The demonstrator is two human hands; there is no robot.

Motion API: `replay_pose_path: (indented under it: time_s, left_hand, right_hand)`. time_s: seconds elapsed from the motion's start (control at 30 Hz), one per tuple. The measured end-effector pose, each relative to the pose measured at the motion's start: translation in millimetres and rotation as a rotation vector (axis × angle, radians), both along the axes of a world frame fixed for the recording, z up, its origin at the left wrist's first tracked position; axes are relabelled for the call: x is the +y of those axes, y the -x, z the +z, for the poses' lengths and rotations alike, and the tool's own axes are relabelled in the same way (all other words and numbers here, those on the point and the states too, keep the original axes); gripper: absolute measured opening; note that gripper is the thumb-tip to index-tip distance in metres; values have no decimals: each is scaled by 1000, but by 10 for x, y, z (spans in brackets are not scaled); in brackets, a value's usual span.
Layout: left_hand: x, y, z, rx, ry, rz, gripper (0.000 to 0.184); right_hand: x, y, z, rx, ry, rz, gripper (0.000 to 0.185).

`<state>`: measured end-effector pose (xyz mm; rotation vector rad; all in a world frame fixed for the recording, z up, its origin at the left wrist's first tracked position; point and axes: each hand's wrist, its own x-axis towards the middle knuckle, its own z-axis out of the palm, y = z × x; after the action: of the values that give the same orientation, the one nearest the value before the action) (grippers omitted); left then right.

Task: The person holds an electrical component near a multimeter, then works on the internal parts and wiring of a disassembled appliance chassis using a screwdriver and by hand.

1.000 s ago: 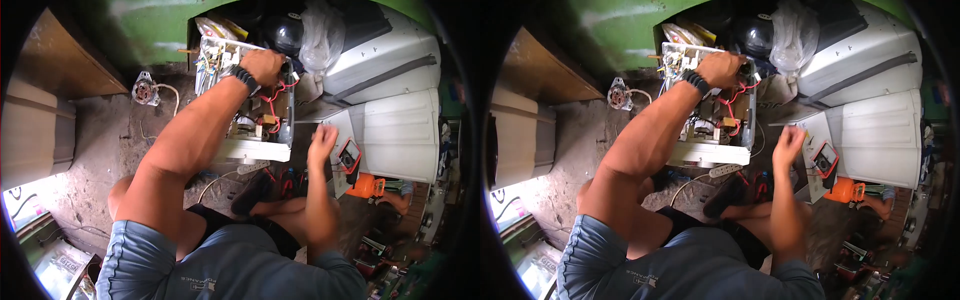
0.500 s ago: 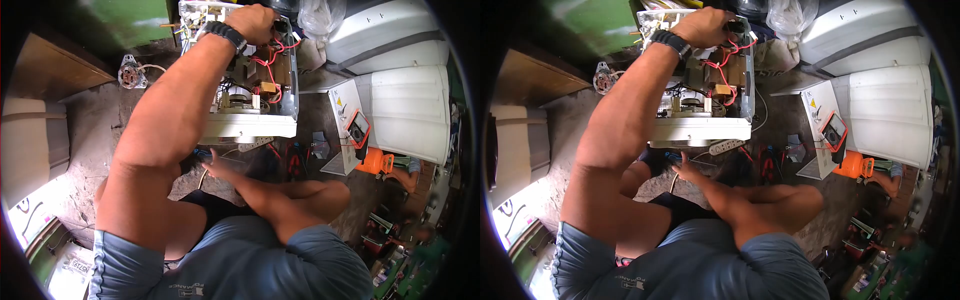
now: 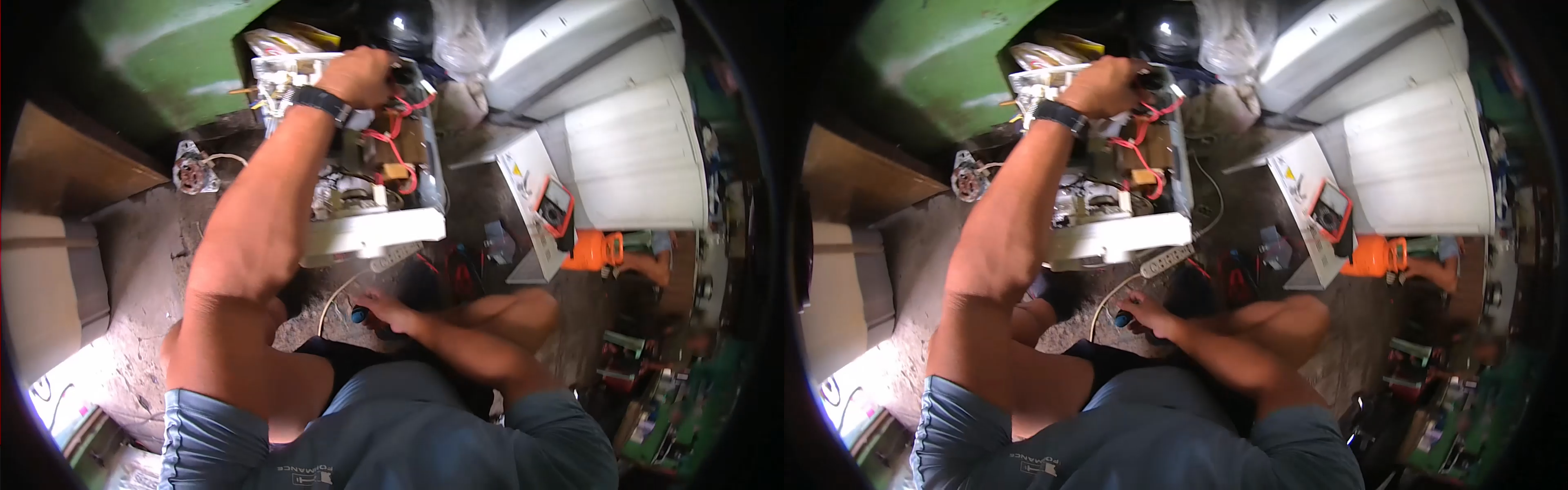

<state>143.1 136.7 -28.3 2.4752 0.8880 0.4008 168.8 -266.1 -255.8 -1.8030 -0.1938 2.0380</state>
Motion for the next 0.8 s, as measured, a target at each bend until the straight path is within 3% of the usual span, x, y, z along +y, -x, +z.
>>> replay_pose_path:
  time_s: [0.13,0.27,0.3,0.4,0.43,0.47,0.5,0.53,0.57,0.6,0.63,0.7,0.73,0.8]
  left_hand:
    - [-27,21,6,-39,-16,-16,43]
    - [-45,41,28,-78,-25,-47,42]
    - [-63,34,47,-51,-47,-45,42]
    - [-52,28,43,-29,-63,-29,44]
    - [-44,21,50,-42,-62,-40,45]
    - [-39,31,54,-53,-61,-48,46]
    - [-33,28,23,-51,-81,-35,46]
    - [-25,28,-12,-67,-122,-16,44]
    - [1,20,-11,-37,-119,-31,43]
    - [11,47,3,-54,-86,-30,42]
    - [1,82,31,-69,-51,-27,39]
    - [-3,115,59,-46,-36,-20,37]
    - [35,112,-3,-35,-63,-53,47]
    - [2,123,11,-104,-49,-72,46]
  right_hand:
    - [-197,116,-358,-207,-152,273,49]
    - [-225,181,-609,-127,-261,511,53]
    - [-300,46,-801,-415,-588,591,48]
    - [-143,-875,-539,-1128,-501,490,32]
    - [-275,-1273,-767,-1402,-566,287,30]
    - [-354,-1752,-845,-1300,-289,240,31]
    - [-550,-2159,-1268,-1403,-344,-5,35]
    - [-779,-2544,-1811,-1316,-137,-322,45]
    - [-720,-2640,-1676,-1307,86,-417,57]
    - [-733,-2742,-1555,-850,23,-721,68]
    - [-750,-2833,-1549,-650,59,-865,68]
    - [-805,-3063,-1785,-583,192,-882,50]
    - [-755,-3107,-1736,-518,217,-914,49]
    - [-787,-3155,-1720,-447,243,-939,51]
